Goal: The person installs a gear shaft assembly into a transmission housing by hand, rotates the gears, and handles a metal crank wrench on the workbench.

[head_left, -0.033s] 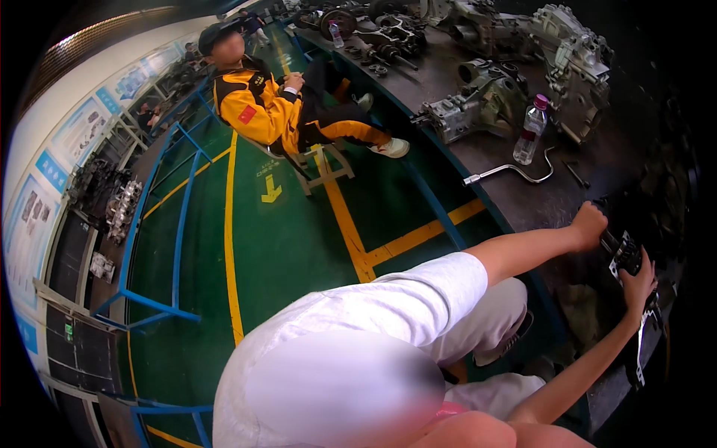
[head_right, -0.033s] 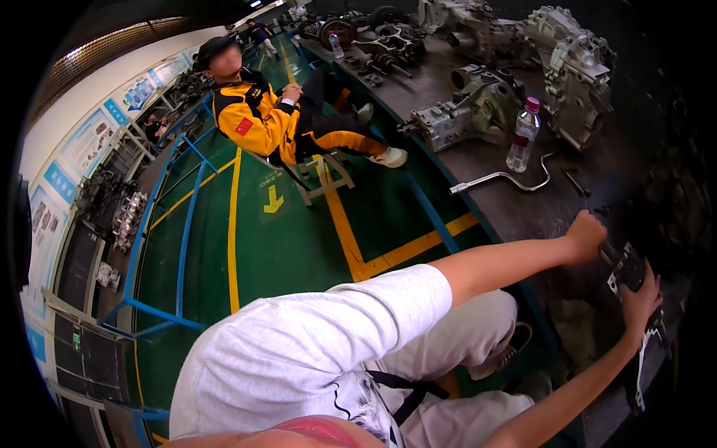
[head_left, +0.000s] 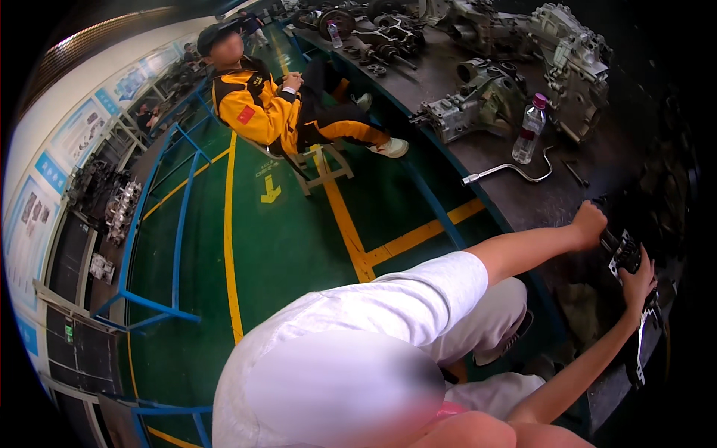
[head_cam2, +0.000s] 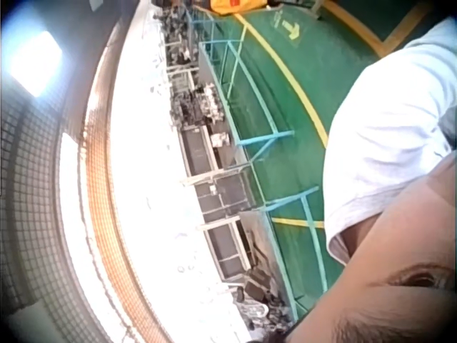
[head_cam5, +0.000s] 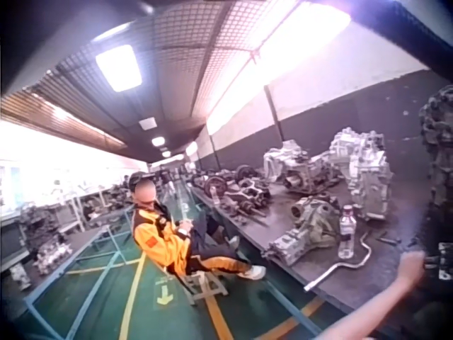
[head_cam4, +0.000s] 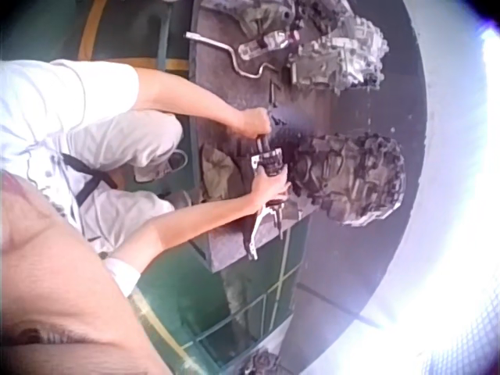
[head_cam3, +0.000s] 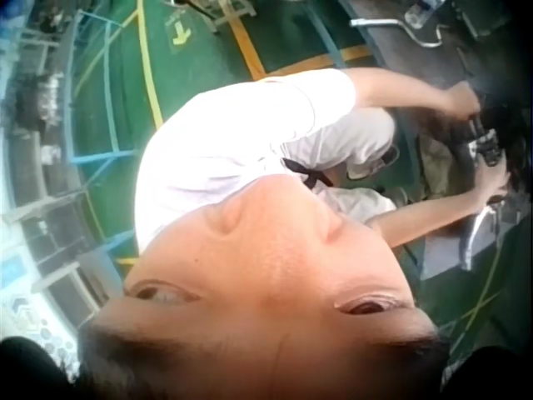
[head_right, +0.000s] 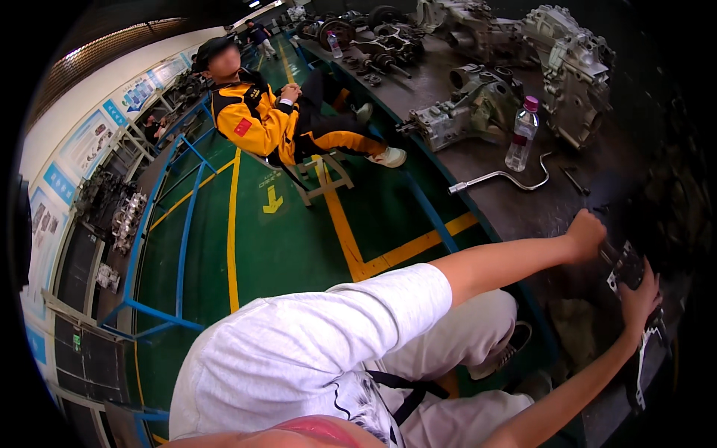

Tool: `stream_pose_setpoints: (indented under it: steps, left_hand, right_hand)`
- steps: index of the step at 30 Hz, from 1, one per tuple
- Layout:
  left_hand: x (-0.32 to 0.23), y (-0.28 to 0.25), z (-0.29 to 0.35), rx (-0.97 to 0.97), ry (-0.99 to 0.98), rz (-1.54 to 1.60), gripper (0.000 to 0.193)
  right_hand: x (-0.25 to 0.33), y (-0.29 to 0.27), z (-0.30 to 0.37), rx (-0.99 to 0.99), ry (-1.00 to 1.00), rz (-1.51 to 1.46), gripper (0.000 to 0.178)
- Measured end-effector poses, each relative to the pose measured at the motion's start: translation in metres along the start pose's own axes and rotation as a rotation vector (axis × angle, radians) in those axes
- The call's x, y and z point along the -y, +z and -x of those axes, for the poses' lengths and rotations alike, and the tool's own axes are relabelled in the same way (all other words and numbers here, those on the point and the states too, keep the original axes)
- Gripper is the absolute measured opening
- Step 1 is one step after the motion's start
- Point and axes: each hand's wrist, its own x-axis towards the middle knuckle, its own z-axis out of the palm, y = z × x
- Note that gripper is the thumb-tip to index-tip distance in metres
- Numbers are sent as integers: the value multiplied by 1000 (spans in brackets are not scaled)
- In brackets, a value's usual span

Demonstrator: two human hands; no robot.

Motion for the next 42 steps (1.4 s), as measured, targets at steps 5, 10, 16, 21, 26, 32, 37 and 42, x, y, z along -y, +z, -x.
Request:
stream_pose_setpoints:
  steps: [5, 10, 16, 21, 26, 32, 37, 42]
  left_hand:
    - [-3, -9, -14, 274, -6, -109, 19]
    - [-2, -7, -9, 219, 0, -93, 19]
    - [3, -1, -7, 105, -6, -80, 16]
    - [-1, 2, -7, 90, -5, -55, 16]
    - [4, 2, -5, 88, -12, -55, 15]
    - [-2, 2, -7, 104, -16, -78, 15]
    - [2, 2, -6, 86, -21, -71, 16]
    - [0, 0, -6, 87, -10, -69, 14]
  right_hand:
    - [22, -11, 9, 20, 26, 16, 73]
    - [25, -18, 9, 59, 41, 6, 71]
    - [59, -50, 18, 58, 140, 28, 56]
    - [39, -32, 4, -20, 117, -185, 50]
    - [62, -44, 13, -101, 251, -99, 44]
    - [67, -29, 16, -221, 280, -18, 41]
    - [52, -14, 15, -376, 333, -146, 39]
    - [43, -25, 18, -231, 403, -162, 44]
